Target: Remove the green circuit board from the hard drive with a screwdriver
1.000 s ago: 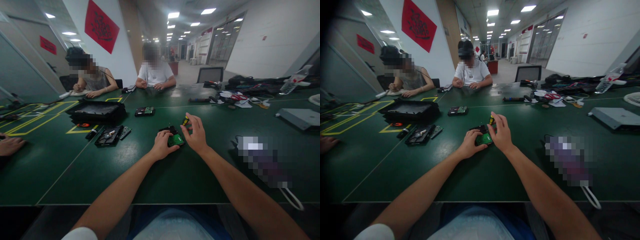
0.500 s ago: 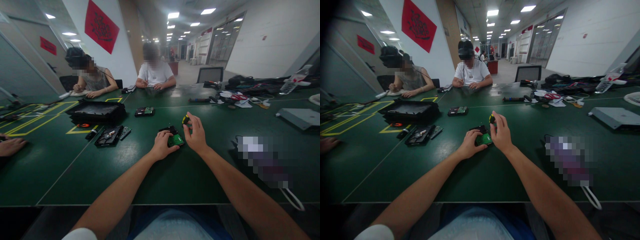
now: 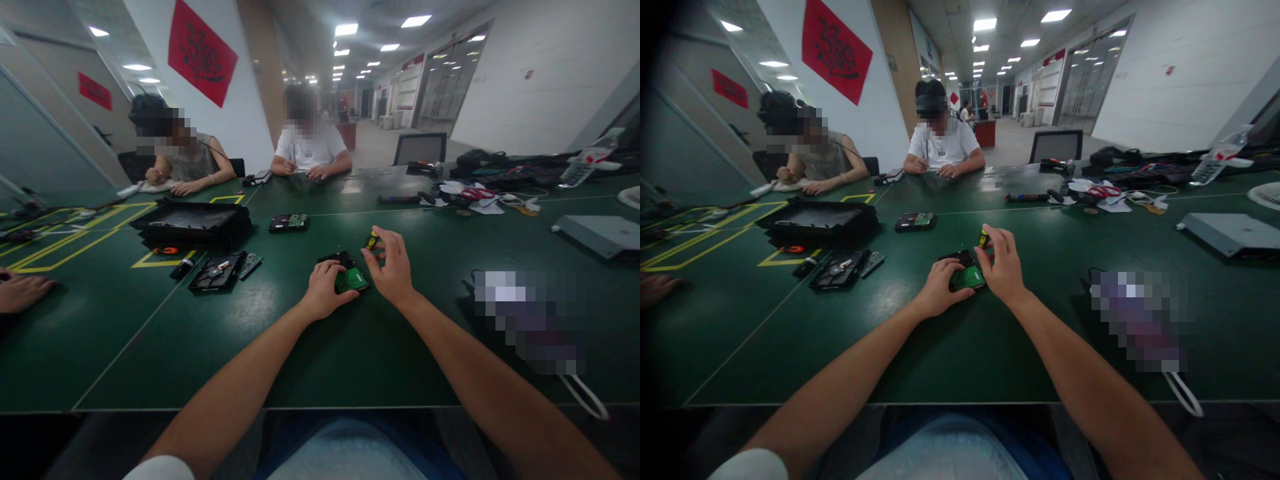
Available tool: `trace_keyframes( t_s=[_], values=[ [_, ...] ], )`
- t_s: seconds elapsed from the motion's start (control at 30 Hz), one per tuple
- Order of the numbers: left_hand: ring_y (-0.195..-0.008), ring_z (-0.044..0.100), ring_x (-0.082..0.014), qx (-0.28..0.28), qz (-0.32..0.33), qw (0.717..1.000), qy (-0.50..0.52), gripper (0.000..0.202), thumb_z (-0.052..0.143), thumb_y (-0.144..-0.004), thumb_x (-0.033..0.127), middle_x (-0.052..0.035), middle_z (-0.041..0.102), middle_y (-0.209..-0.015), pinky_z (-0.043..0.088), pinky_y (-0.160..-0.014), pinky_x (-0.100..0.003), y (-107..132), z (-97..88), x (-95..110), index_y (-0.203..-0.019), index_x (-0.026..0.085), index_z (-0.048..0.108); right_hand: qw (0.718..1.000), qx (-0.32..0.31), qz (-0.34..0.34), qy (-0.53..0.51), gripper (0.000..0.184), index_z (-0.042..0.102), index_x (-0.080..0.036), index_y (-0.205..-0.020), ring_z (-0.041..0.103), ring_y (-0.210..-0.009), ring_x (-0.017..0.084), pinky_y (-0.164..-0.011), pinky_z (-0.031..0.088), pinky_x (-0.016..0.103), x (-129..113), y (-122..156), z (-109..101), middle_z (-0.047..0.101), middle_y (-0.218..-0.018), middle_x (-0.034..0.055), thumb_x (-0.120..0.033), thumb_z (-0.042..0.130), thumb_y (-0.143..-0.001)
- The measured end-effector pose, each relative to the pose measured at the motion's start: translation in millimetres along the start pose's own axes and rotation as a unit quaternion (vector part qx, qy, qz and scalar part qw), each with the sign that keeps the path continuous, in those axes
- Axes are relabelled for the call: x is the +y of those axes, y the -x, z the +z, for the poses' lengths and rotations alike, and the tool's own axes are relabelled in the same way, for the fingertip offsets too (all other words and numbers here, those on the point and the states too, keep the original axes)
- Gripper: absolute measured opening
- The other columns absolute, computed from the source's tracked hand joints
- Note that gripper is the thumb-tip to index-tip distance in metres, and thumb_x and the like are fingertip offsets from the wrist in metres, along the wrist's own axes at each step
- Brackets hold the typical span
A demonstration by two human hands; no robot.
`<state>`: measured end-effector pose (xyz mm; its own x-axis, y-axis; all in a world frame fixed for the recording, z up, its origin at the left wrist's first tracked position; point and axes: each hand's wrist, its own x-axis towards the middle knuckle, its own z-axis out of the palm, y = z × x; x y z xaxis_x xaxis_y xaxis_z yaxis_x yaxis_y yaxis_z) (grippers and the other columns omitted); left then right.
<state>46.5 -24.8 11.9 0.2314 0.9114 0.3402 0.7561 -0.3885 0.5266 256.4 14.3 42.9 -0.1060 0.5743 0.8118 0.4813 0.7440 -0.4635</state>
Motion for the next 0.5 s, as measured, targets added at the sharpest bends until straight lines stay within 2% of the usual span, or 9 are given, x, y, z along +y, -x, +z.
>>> trace_keyframes(
  t_s=[0.17, 0.37, 0.5],
  values=[
    [-0.140, 0.049, -0.0363, -0.005, -0.005, 1.000, 0.003, 0.060, 0.086, -0.080, 0.051, -0.0122, 0.058, -0.145, 0.043, -0.117, -0.056, -0.1, 0.2, -1.2, -0.130, 0.024, 0.063, 1.000, -0.010, -0.006, 0.002, 0.055, 0.041, -0.034, -0.160, 0.070, -0.105, 0.025, -0.084, 0.069, 0.045, -0.1, 0.5, 0.6, 0.053, -0.144, 0.0139, -0.029, 0.053, -0.106],
    [-0.139, 0.049, -0.0360, -0.004, 0.001, 1.000, 0.000, 0.061, 0.086, -0.080, 0.051, -0.0123, 0.058, -0.145, 0.043, -0.118, -0.056, -0.3, -0.3, -1.0, -0.130, 0.024, 0.063, 1.000, 0.006, -0.001, 0.004, 0.055, 0.045, -0.034, -0.155, 0.070, -0.096, 0.022, -0.073, 0.070, 0.040, 0.0, 0.4, 0.6, 0.054, -0.138, 0.0120, -0.034, 0.061, -0.102],
    [-0.139, 0.049, -0.0361, -0.004, -0.001, 1.000, 0.002, 0.060, 0.086, -0.080, 0.050, -0.0129, 0.058, -0.145, 0.043, -0.118, -0.056, -0.2, -0.8, 1.1, -0.129, 0.022, 0.064, 1.000, -0.003, -0.004, 0.005, 0.054, 0.042, -0.034, -0.158, 0.070, -0.105, 0.025, -0.080, 0.069, 0.044, -0.2, 0.4, 0.4, 0.052, -0.144, 0.0133, -0.030, 0.054, -0.105]
  ],
)
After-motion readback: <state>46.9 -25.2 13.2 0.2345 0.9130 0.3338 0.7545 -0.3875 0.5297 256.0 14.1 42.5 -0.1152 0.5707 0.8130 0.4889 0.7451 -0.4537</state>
